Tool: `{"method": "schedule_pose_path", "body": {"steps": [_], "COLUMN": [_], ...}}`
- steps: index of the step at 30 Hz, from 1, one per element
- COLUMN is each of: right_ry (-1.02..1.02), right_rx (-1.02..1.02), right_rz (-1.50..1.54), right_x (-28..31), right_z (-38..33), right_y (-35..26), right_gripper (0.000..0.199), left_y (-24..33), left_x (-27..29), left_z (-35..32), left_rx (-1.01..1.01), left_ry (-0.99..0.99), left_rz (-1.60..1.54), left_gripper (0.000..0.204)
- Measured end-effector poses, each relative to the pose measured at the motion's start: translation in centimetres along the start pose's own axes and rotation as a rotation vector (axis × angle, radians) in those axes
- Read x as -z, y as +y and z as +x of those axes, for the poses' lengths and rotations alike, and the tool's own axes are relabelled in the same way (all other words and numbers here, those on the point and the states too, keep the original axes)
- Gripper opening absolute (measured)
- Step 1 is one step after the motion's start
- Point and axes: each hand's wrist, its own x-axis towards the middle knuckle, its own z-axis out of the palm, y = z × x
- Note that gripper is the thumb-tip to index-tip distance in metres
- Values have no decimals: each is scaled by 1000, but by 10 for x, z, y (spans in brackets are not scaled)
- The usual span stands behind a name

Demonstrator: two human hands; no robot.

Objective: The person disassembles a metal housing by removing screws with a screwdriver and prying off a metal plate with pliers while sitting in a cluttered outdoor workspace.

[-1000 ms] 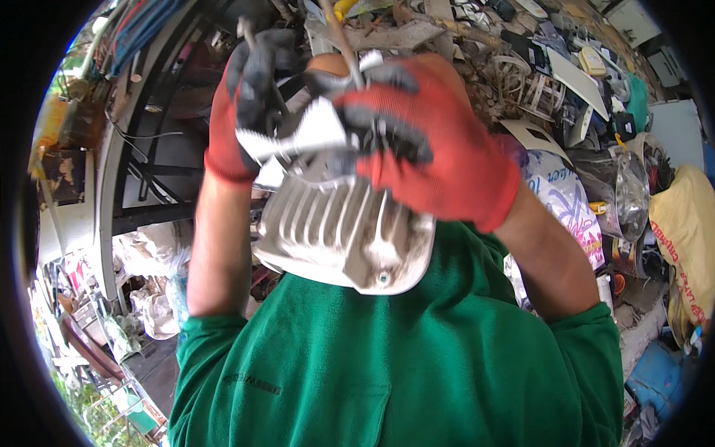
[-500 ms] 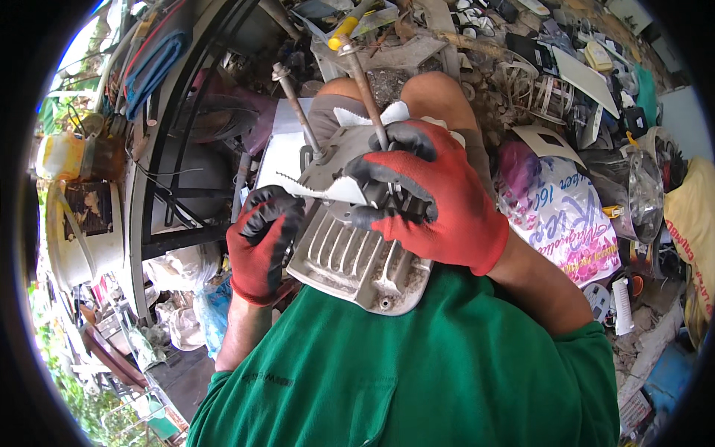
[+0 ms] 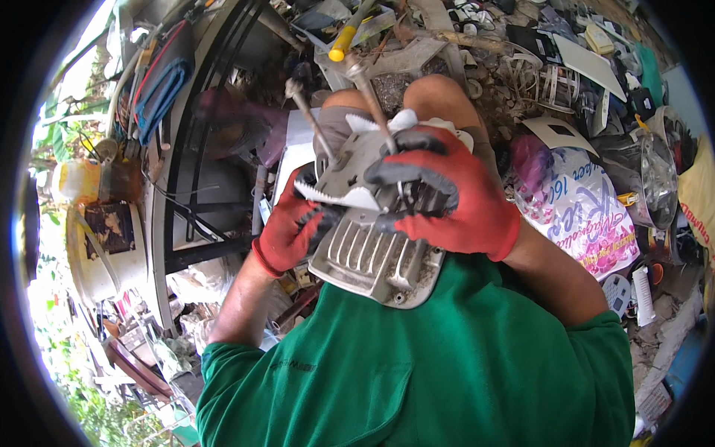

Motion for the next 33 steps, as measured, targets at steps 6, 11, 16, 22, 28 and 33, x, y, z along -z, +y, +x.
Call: {"method": "schedule_pose_path", "body": {"steps": [6, 11, 16, 22, 28, 33], "right_ry": [12, -16, -3, 14, -27, -42], "right_rx": [65, 80, 71, 104, 119, 107], "right_rz": [-92, -97, -47, -90, -204, -91], "right_x": [-8, -8, -12, -10, -9, -6], "right_z": [5, 15, 12, 15, 13, 14], "right_y": [8, 8, 10, 12, 9, 14], "right_gripper": [67, 67, 68, 68, 69, 71], "left_y": [40, 46, 15, 7, 2, 11], "left_x": [23, 30, 33, 42, 30, 24], "left_z": [14, 24, 45, 54, 51, 43], "left_rx": [-278, -356, -526, -493, -554, -483], "left_ry": [114, 176, -13, -113, 42, 3], "left_rz": [919, 919, 856, 822, 755, 870], "left_gripper": [64, 92, 88, 80, 82, 69]}}
